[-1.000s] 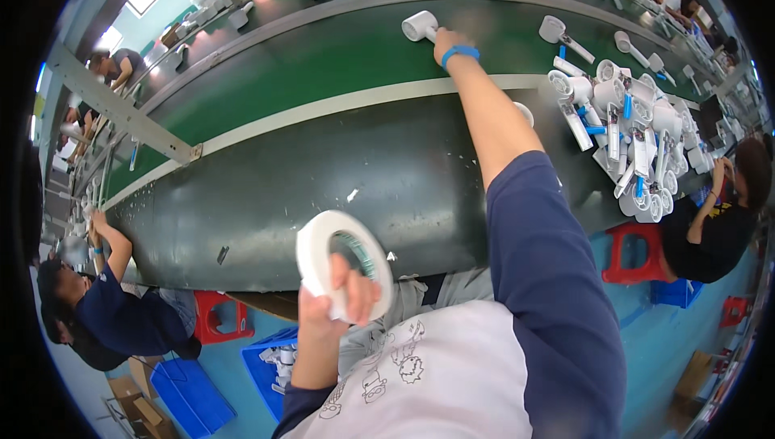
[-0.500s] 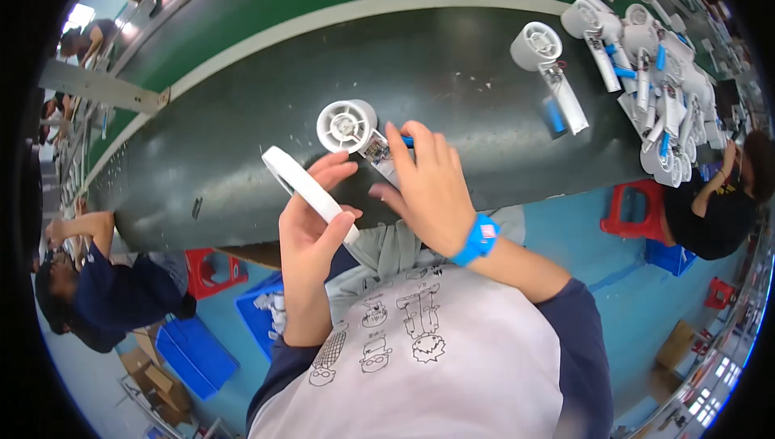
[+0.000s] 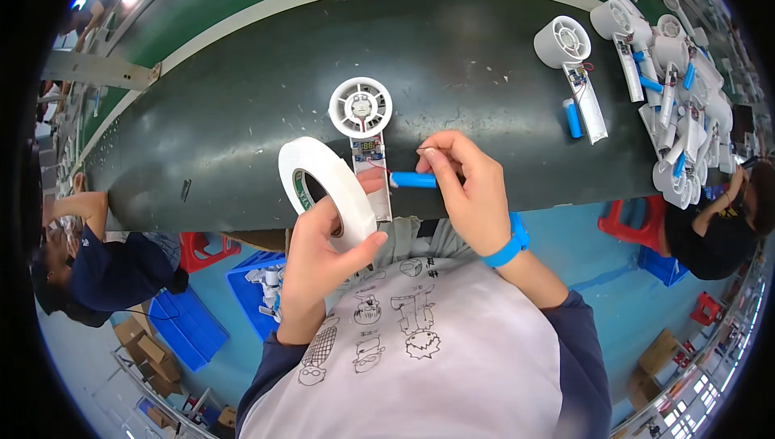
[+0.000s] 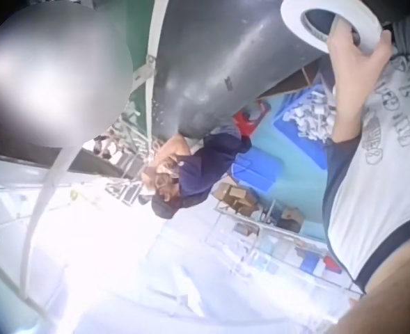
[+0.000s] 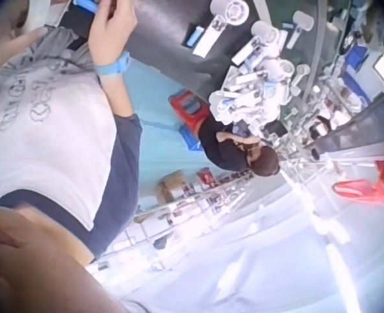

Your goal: The person attaches adhesive tape to batteries, inserts the batteries into handheld fan casings, and places the assembled fans onto a conveyor belt.

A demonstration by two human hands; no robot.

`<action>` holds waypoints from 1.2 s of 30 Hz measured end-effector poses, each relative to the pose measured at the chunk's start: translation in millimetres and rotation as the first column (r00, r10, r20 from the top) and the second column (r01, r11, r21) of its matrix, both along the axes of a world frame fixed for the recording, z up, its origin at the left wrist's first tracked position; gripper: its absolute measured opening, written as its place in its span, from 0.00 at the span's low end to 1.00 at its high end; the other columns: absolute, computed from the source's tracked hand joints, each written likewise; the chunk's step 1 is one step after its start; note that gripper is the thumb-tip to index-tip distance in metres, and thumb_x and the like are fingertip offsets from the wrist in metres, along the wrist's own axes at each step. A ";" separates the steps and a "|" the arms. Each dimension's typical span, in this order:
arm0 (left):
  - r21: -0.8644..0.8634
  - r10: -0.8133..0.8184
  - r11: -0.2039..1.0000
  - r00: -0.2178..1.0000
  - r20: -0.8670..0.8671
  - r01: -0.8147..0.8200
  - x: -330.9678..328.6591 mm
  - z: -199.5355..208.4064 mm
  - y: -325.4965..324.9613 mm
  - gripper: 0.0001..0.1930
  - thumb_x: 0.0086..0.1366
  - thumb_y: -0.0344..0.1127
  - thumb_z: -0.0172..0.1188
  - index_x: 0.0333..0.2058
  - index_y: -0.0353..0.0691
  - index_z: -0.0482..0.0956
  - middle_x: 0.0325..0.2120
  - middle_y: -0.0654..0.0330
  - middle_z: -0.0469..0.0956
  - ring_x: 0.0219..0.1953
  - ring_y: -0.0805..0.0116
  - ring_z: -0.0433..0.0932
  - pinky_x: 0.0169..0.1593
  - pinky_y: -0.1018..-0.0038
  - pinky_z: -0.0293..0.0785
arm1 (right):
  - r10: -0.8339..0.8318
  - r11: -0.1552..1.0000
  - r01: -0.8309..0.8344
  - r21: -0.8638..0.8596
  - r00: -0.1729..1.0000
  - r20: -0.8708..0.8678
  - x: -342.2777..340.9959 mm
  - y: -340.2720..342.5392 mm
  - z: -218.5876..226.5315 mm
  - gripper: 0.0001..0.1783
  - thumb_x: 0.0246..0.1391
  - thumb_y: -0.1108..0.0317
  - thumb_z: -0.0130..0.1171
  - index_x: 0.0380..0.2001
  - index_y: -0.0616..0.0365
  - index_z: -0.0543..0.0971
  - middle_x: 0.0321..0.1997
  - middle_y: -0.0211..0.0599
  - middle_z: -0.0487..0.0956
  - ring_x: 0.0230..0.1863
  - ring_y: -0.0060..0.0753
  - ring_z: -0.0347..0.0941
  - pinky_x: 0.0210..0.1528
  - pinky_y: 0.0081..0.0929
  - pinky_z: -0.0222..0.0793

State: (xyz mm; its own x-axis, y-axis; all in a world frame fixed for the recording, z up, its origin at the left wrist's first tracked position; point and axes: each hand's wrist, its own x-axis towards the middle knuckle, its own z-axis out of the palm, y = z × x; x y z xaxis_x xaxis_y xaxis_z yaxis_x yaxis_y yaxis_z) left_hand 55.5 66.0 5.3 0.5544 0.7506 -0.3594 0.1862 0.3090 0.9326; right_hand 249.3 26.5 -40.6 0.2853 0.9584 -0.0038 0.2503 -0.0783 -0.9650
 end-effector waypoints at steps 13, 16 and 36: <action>-0.103 0.134 0.988 0.959 0.249 -0.111 -17.6 6.3 -20.1 0.29 0.48 0.21 0.62 0.54 0.34 0.73 0.59 0.52 0.61 0.57 0.64 0.66 0.59 0.68 0.62 | -0.034 0.992 -0.043 -0.119 0.815 -0.579 -52.8 -34.0 9.7 0.04 0.61 0.77 0.47 0.39 0.63 0.71 0.34 0.34 0.76 0.32 0.20 0.72 0.35 0.20 0.70; -0.123 0.203 0.975 0.965 0.164 -0.185 -15.7 10.4 -17.7 0.30 0.46 0.32 0.65 0.50 0.27 0.74 0.57 0.47 0.64 0.32 0.77 0.75 0.37 0.81 0.71 | 0.055 0.988 -0.119 -0.095 0.862 -0.504 -42.4 -36.4 13.9 0.08 0.57 0.81 0.49 0.41 0.64 0.70 0.39 0.36 0.76 0.35 0.21 0.72 0.38 0.19 0.69; -0.121 -0.247 0.968 0.918 -0.311 0.220 -27.7 17.3 -5.8 0.19 0.53 0.35 0.64 0.39 0.29 0.70 0.24 0.45 0.77 0.28 0.50 0.80 0.32 0.66 0.75 | 0.474 0.872 -0.435 0.224 0.865 -0.164 -14.4 8.3 13.7 0.37 0.37 0.72 0.72 0.54 0.62 0.71 0.51 0.39 0.76 0.46 0.34 0.73 0.51 0.30 0.68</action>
State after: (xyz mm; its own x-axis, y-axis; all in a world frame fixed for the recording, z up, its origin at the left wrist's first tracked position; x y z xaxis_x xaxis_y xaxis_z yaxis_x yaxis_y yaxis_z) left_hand 27.8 60.2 22.7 0.5549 0.5740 -0.6022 0.5471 0.2935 0.7839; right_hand 235.0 34.8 -27.0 -0.1707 0.9715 0.1646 0.0101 0.1688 -0.9856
